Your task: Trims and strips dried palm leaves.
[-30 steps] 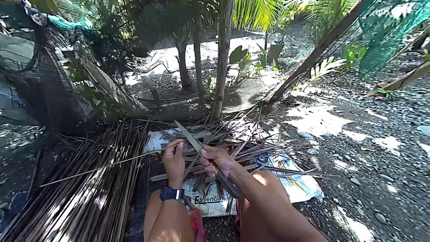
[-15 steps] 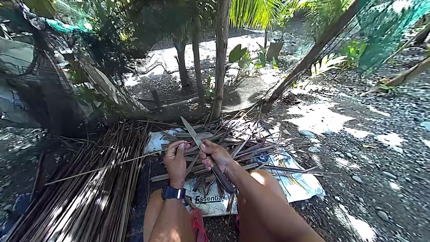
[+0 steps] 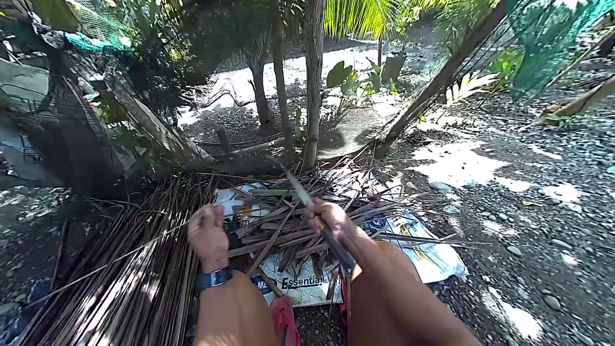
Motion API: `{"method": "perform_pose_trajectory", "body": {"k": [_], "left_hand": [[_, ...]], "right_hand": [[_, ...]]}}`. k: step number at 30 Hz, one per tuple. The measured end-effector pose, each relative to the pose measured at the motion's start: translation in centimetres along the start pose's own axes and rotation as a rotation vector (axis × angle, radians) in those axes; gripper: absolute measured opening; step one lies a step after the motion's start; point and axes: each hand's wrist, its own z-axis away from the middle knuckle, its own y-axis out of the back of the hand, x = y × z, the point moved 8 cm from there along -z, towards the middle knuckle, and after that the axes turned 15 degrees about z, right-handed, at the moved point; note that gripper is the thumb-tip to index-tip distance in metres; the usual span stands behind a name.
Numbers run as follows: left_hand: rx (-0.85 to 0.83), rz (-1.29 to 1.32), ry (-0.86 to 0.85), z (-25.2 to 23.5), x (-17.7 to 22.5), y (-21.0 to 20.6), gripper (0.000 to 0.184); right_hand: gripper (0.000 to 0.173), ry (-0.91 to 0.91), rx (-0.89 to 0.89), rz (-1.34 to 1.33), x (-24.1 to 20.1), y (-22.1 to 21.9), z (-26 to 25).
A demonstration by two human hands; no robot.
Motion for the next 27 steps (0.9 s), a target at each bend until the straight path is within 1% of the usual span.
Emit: {"method": "perform_pose_trajectory", "body": {"k": [1, 2, 3, 5, 7, 9, 12, 15, 17, 19, 23, 25, 27], "left_hand": [[0.053, 0.012, -0.013, -0.6, 0.6, 0.9, 0.011], [0.064, 0.011, -0.019, -0.9, 0.9, 1.1, 0.011], [0.046, 0.000, -0.013, -0.6, 0.7, 0.7, 0.010], [-0.029, 0.003, 0.015, 0.7, -0.5, -1.0, 0.011], [-0.103, 0.023, 0.045, 2.1, -1.8, -2.5, 0.012], [-0.137, 0.028, 0.090, 3.4, -3.0, -3.5, 0.012], [-0.167, 0.036, 0.138, 5.0, -4.4, -4.9, 0.012], [-0.183, 0.043, 0.166, 6.0, -5.3, -5.6, 0.012], [-0.160, 0.056, 0.198, 6.1, -5.5, -5.4, 0.013], [-0.124, 0.053, 0.226, 5.7, -5.1, -5.1, 0.013], [-0.116, 0.034, 0.204, 4.8, -4.2, -4.5, 0.013], [-0.100, 0.036, 0.152, 4.1, -3.3, -3.9, 0.014], [-0.061, 0.039, 0.091, 2.9, -2.0, -2.7, 0.013]], "right_hand": [[0.019, -0.008, 0.068, -0.052, -0.2, 1.4, -0.1], [0.019, -0.010, 0.098, -0.093, -0.4, 2.2, -0.1], [0.020, -0.008, 0.092, -0.111, -0.7, 2.3, 0.0], [0.023, 0.022, -0.019, -0.077, -0.8, 0.5, 0.5], [0.029, 0.078, -0.194, -0.031, -0.5, -2.5, 1.3], [0.032, 0.107, -0.348, -0.024, 0.0, -5.3, 1.9], [0.033, 0.125, -0.437, -0.051, 0.4, -7.9, 1.9], [0.025, 0.149, -0.412, -0.067, 0.3, -8.8, 1.0], [0.020, 0.158, -0.362, -0.102, 0.0, -8.4, 0.5], [0.019, 0.168, -0.319, -0.119, -0.6, -7.4, 0.1], [0.021, 0.164, -0.279, -0.077, -1.1, -5.9, 0.0], [0.025, 0.142, -0.203, -0.052, -1.2, -4.8, -0.1], [0.029, 0.126, -0.097, -0.066, -1.5, -2.9, -0.5]]}}
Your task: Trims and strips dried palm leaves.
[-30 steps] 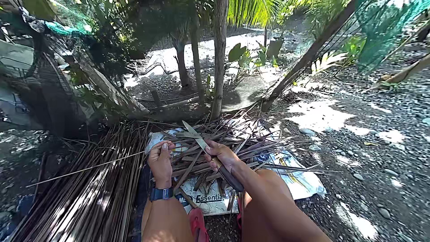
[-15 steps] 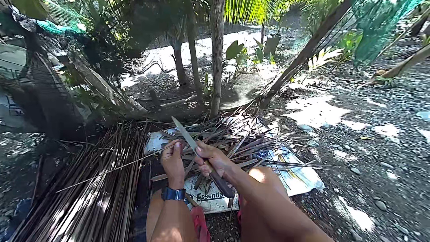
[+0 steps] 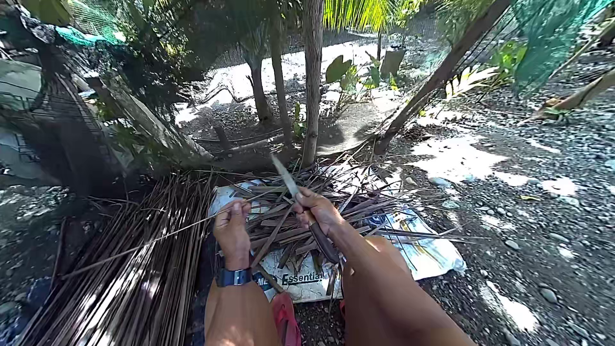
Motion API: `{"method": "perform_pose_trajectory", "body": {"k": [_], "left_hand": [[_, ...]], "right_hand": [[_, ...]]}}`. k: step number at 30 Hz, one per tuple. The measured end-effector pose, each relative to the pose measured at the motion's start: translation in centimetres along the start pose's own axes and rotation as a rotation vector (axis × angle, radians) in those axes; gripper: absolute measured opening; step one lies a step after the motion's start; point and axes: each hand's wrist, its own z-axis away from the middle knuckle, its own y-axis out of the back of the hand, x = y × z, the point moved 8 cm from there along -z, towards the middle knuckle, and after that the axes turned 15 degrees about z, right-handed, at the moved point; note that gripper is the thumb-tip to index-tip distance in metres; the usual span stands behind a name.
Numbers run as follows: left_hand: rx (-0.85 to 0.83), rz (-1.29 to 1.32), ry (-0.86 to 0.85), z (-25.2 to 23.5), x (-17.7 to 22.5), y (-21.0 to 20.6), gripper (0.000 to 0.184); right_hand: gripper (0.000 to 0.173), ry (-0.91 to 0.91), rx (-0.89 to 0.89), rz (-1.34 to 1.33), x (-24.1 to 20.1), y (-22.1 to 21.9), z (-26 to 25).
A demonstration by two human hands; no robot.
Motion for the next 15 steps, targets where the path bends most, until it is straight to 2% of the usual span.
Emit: {"method": "perform_pose_trajectory", "body": {"k": [4, 6, 8, 11, 13, 15], "left_hand": [[0.112, 0.055, -0.070, -2.0, 2.3, 3.1, 0.012], [0.086, 0.024, -0.076, -1.7, 2.1, 2.7, 0.012], [0.026, -0.030, -0.071, -0.9, 1.4, 1.7, 0.011], [-0.063, -0.054, -0.043, 0.2, 0.0, 0.2, 0.012], [-0.122, -0.052, -0.017, 1.1, -0.9, -0.8, 0.012], [-0.185, -0.052, -0.010, 1.9, -1.5, -1.7, 0.013]], "right_hand": [[0.028, -0.029, 0.251, -0.155, -0.7, 4.6, -0.3], [0.024, -0.034, 0.268, -0.156, -0.8, 4.8, 0.0], [0.021, -0.037, 0.167, -0.063, -0.5, 3.0, 0.5], [0.023, -0.037, -0.116, 0.099, 0.7, -1.4, 1.6], [0.029, -0.042, -0.277, 0.114, 1.6, -3.9, 2.1], [0.034, -0.033, -0.331, 0.090, 2.0, -5.1, 2.0]]}}
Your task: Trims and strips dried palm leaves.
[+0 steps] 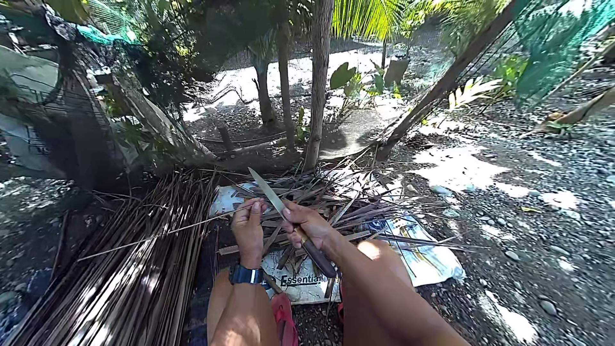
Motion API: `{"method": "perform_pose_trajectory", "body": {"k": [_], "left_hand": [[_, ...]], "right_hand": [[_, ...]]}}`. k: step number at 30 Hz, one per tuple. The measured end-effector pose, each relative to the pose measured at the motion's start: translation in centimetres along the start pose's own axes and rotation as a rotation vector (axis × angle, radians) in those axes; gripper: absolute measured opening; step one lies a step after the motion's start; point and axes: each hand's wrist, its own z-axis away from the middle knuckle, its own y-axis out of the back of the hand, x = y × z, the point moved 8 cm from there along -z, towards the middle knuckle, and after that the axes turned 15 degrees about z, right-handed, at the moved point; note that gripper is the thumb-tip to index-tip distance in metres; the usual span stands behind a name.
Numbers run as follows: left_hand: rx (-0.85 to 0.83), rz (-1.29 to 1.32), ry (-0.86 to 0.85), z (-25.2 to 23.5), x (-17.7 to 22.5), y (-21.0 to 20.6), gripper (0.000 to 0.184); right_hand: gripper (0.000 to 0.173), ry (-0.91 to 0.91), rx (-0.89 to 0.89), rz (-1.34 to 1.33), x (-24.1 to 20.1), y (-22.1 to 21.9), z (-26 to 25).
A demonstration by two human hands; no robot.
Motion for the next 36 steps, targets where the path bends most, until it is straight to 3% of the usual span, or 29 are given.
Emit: {"method": "perform_pose_trajectory", "body": {"k": [3, 7, 12, 16, 20, 23, 27, 31, 33, 36], "left_hand": [[-0.013, 0.019, -0.030, 0.2, 0.5, -0.2, 0.014], [0.131, 0.097, -0.142, -1.8, 4.5, 3.4, 0.016], [0.443, 0.071, -0.201, -1.0, 13.0, 14.0, 0.021], [0.546, -0.409, 0.094, 7.3, 15.3, 25.5, 0.025], [0.342, -1.050, 0.641, 19.5, 11.2, 33.3, 0.034], [0.192, -1.131, 0.881, 25.9, 5.9, 34.9, 0.034], [0.179, -1.084, 1.115, 29.7, -1.2, 35.8, 0.035], [0.095, -1.124, 1.252, 29.0, -4.6, 35.4, 0.037], [0.090, -1.138, 1.233, 28.1, -5.1, 35.9, 0.037], [0.229, -1.174, 1.112, 25.9, -4.3, 38.3, 0.040]], "right_hand": [[0.022, 0.050, 0.119, -0.076, -0.8, 1.6, -0.7], [0.024, 0.082, 0.425, -0.308, -1.6, 7.6, -0.5], [0.031, 0.091, 0.601, -0.294, -0.8, 12.8, 0.4], [0.039, 0.133, 0.605, -0.177, -1.1, 13.6, 0.9], [0.037, 0.141, 0.549, -0.087, -1.0, 12.2, 0.4], [0.033, 0.072, 0.594, -0.011, -0.3, 10.9, -0.1], [0.030, -0.008, 0.647, 0.096, 1.2, 9.6, -0.7], [0.029, -0.056, 0.612, 0.199, 2.2, 9.6, -1.3], [0.028, -0.065, 0.618, 0.223, 2.4, 10.1, -1.4], [0.029, -0.062, 0.633, 0.238, 2.4, 10.3, -1.4]]}}
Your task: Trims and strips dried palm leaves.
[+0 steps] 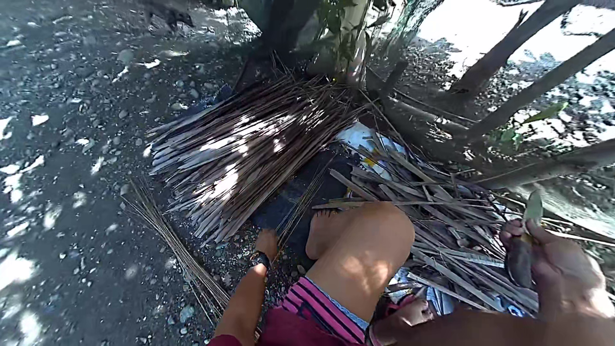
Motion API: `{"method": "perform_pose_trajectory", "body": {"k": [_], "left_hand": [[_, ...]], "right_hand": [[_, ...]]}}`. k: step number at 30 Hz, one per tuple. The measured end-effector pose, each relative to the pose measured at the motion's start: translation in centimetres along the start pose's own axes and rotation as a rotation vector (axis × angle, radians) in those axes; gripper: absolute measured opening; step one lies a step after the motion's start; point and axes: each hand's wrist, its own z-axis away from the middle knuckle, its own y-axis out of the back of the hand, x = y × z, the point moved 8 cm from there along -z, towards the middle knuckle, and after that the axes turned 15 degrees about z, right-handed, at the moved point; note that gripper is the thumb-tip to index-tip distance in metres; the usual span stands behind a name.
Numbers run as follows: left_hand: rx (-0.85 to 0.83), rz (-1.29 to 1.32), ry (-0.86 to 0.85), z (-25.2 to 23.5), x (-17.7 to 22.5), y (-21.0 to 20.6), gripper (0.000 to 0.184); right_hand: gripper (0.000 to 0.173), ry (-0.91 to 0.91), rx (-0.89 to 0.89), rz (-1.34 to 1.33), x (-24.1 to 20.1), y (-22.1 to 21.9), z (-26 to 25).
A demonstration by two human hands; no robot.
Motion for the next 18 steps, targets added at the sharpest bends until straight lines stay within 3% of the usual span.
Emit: {"method": "perform_pose_trajectory", "body": {"k": [4, 8, 12, 18], "left_hand": [[0.216, 0.055, 0.076, -1.6, -1.1, 5.5, 0.042], [0.368, 0.049, 0.232, -2.5, -3.8, 8.9, 0.056], [0.333, 0.021, 0.328, -2.6, -5.8, 9.6, 0.060], [0.271, -0.030, 0.285, -2.4, -6.3, 8.8, 0.052]], "right_hand": [[0.031, -0.010, 0.029, 0.062, 0.0, -0.1, 0.0], [0.030, -0.022, 0.036, 0.061, 0.2, -0.3, -0.3], [0.030, -0.012, 0.055, 0.079, 0.0, -0.4, -0.6], [0.026, -0.004, 0.042, 0.067, -0.3, -0.6, -0.4]]}}
